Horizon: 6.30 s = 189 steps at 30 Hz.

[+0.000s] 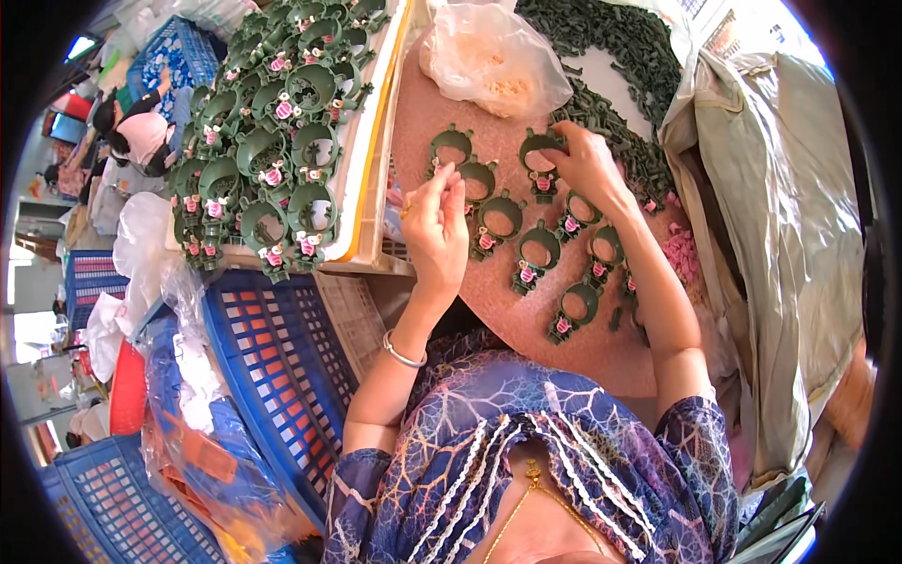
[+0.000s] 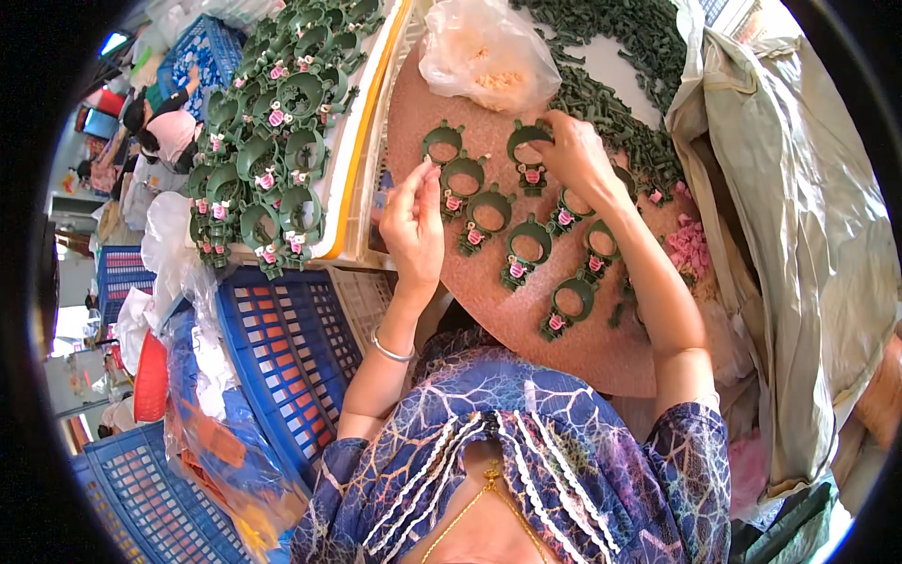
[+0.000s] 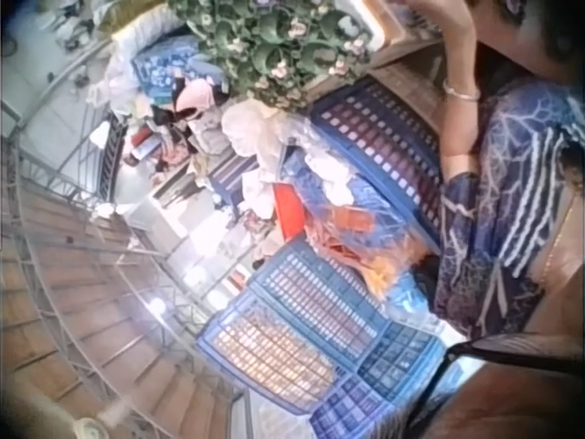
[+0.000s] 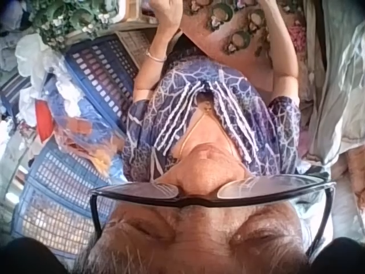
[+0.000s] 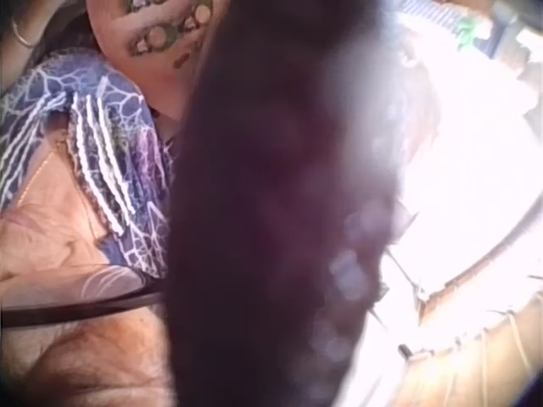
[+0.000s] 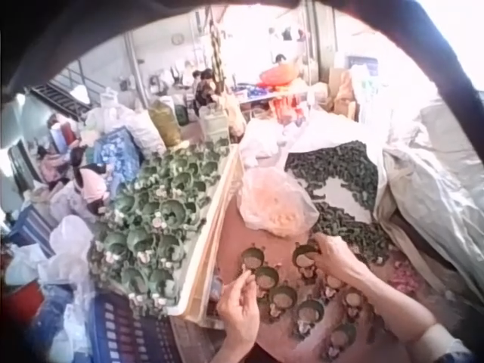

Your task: Assembling decorative components and stickers onto green plastic ring frames at a workstation.

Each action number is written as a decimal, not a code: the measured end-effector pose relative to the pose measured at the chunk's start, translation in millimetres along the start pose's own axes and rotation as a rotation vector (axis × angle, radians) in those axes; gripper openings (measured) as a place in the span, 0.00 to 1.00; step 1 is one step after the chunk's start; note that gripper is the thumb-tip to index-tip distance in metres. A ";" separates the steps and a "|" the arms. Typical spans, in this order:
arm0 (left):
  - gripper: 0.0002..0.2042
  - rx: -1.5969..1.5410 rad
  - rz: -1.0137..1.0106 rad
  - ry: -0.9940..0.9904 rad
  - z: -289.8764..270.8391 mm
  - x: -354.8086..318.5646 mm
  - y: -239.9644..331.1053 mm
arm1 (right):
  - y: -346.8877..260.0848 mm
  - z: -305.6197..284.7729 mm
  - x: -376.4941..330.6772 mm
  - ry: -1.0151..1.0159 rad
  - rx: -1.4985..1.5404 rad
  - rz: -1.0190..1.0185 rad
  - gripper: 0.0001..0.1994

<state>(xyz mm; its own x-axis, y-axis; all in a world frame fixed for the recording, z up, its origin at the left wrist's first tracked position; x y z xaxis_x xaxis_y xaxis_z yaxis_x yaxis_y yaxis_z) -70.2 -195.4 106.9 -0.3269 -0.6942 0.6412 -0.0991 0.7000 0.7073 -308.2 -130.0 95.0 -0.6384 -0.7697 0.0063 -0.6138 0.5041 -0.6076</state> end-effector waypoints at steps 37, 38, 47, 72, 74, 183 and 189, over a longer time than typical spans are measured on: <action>0.12 0.779 0.226 -0.772 131.1 48.2 -19.5 | -2.3 -43.8 -8.3 0.116 0.039 -0.125 0.09; 0.17 0.814 0.219 -0.848 137.8 47.3 -19.7 | 5.2 -50.7 -17.7 0.063 0.055 -0.080 0.10; 0.14 0.882 0.187 -0.868 150.3 53.3 -28.6 | 47.6 -65.6 -95.0 0.026 0.345 0.206 0.08; 0.07 -0.542 -0.498 -0.713 33.0 -53.3 21.9 | 29.1 -10.5 -82.1 0.090 -0.070 -0.174 0.06; 0.07 -0.563 -0.554 -0.722 27.8 -68.1 14.3 | 27.6 -10.9 -81.4 0.076 -0.072 -0.158 0.06; 0.20 -0.289 0.232 -0.591 33.5 -117.5 72.6 | -12.7 -72.0 -187.2 0.275 -0.066 -0.265 0.10; 0.21 -0.150 0.385 -0.772 35.4 -122.1 70.8 | 33.7 -80.7 -184.6 0.412 -0.136 -0.120 0.06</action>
<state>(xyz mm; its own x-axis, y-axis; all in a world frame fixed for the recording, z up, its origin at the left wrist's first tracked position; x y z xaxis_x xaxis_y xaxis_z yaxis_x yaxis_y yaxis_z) -70.5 -55.1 68.2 -0.8626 -0.0688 0.5013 0.2560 0.7952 0.5497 -248.5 60.7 137.4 -0.6735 -0.6196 0.4031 -0.7328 0.4884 -0.4737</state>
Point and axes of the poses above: each hand's wrist, its own x-axis towards the middle knuckle, its own z-axis out of the palm, y = z × x, the point moved 7 cm from there along x, towards the middle knuckle, and after that the axes turned 9 degrees about z, right-handed, at the moved point
